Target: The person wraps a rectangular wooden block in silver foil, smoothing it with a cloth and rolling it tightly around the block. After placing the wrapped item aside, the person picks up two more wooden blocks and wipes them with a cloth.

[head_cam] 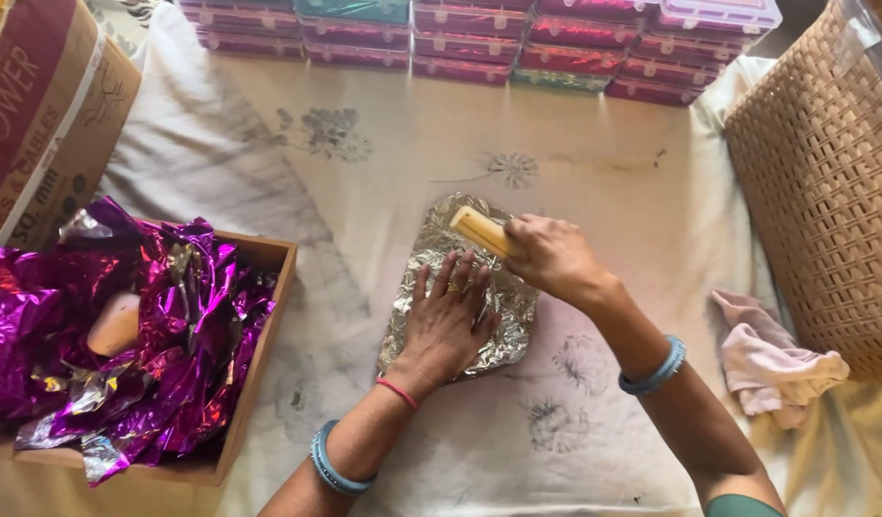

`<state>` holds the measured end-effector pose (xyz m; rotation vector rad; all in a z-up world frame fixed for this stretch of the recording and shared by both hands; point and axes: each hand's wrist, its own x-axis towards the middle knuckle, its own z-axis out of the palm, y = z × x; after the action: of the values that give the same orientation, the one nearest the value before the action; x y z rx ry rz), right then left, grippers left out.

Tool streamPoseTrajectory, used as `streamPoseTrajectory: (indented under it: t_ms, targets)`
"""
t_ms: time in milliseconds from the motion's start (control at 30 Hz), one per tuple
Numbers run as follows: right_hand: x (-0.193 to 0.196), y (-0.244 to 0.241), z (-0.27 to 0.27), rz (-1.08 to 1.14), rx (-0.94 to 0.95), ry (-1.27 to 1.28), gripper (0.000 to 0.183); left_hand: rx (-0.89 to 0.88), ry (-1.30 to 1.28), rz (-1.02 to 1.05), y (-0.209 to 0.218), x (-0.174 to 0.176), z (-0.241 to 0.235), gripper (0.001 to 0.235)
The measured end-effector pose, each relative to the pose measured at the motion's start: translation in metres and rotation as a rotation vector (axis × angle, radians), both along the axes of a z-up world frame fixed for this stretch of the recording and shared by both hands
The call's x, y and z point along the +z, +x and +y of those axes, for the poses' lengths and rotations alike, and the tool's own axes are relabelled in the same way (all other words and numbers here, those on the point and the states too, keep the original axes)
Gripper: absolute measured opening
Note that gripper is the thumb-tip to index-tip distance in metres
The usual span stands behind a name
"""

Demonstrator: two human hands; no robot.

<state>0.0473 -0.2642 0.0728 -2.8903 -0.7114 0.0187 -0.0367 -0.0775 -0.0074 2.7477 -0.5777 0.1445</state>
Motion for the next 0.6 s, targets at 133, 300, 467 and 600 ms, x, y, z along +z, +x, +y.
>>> streamPoseTrajectory:
  t_ms: [133, 300, 467, 600]
  targets:
    - [-0.008, 0.016, 0.024, -0.014, 0.064, -0.052, 0.027, -0.003, -0.011, 0.030, 0.001, -0.003, 0.002, 0.073]
    - [-0.013, 0.026, 0.036, 0.053, 0.048, -0.174, 0.028, -0.018, -0.031, -0.013, 0.004, -0.004, 0.002, 0.077]
    - [-0.015, 0.025, 0.038, 0.024, 0.064, -0.133, 0.027, -0.026, -0.038, 0.016, 0.003, -0.007, 0.005, 0.078]
    - [-0.007, 0.017, 0.039, 0.044, 0.048, -0.131, 0.028, -0.017, -0.110, -0.131, 0.000, -0.006, 0.006, 0.077]
